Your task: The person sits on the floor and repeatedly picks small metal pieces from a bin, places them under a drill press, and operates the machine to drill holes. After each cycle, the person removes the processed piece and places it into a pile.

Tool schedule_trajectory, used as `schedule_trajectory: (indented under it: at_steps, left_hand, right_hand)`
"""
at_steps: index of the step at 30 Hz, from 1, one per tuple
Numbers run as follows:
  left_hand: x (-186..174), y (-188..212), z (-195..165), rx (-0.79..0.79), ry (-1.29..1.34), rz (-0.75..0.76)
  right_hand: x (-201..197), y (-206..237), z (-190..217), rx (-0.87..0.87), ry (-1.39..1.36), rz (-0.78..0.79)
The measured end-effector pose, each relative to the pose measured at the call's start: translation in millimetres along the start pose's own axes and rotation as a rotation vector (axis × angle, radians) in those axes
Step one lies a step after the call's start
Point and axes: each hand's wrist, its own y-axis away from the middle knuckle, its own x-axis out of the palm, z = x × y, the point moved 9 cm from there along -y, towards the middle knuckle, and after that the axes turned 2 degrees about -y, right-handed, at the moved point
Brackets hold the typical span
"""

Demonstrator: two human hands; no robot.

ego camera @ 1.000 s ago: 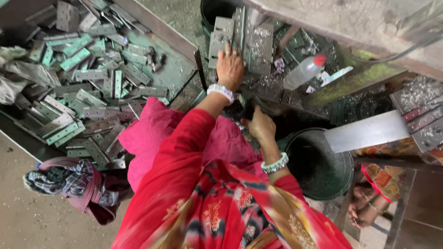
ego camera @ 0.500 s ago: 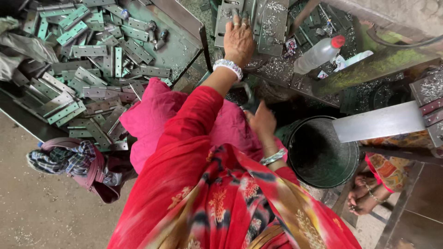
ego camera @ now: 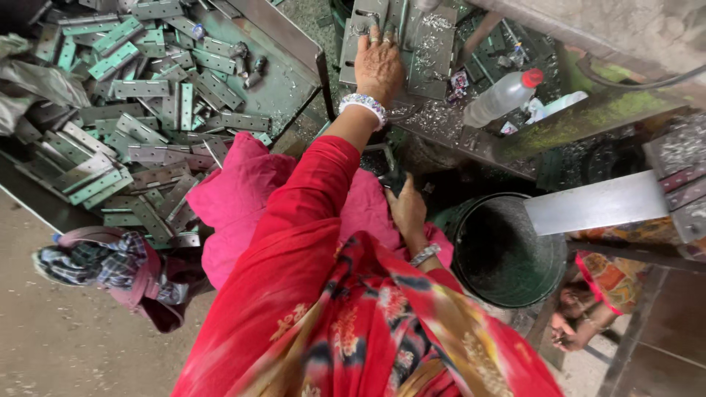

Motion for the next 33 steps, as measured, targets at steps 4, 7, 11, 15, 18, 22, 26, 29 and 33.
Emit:
schedule_trajectory:
  at_steps: [4,7,11,15,18,22,26,29,33]
  left_hand:
    - [12.6,3.6,-3.5,0.073,-0.019,0.157]
    - [3.0,22.8,-2.0,0.085,0.088,0.007]
    - [3.3,91.0,0.7,0.24,-0.019,-0.181]
    - [0.1,99.6,16.5,0.356,-0.04,-0.236]
    - [-8.7,89.1,17.8,0.393,0.167,-0.108]
    - [-54.2,99.0,26.0,0.162,0.352,-0.336]
    - [-69.8,84.7,33.1,0.003,0.498,-0.398]
    - [-71.0,50.7,8.6,0.069,0.244,-0.393]
    - [-20.4,24.0,-51.3,0.206,-0.086,0.089]
  right_hand:
    - [-2.6,-4.9,2.7,0.027,0.134,0.1]
    - [-43.3,-14.0,18.4,0.043,0.185,0.073]
    - [-76.6,-20.1,63.6,-0.075,0.233,0.019]
    - [-79.9,-20.8,72.5,-0.084,0.232,0.003]
    - [-76.7,-22.3,66.1,-0.088,0.234,-0.004]
    - [-74.5,-24.5,60.6,-0.071,0.222,-0.004]
    - [-75.7,-23.2,65.9,-0.103,0.236,-0.027]
    - [-76.6,-19.9,65.7,-0.116,0.217,-0.028]
    - [-80.6,-14.0,64.0,-0.139,0.182,-0.031]
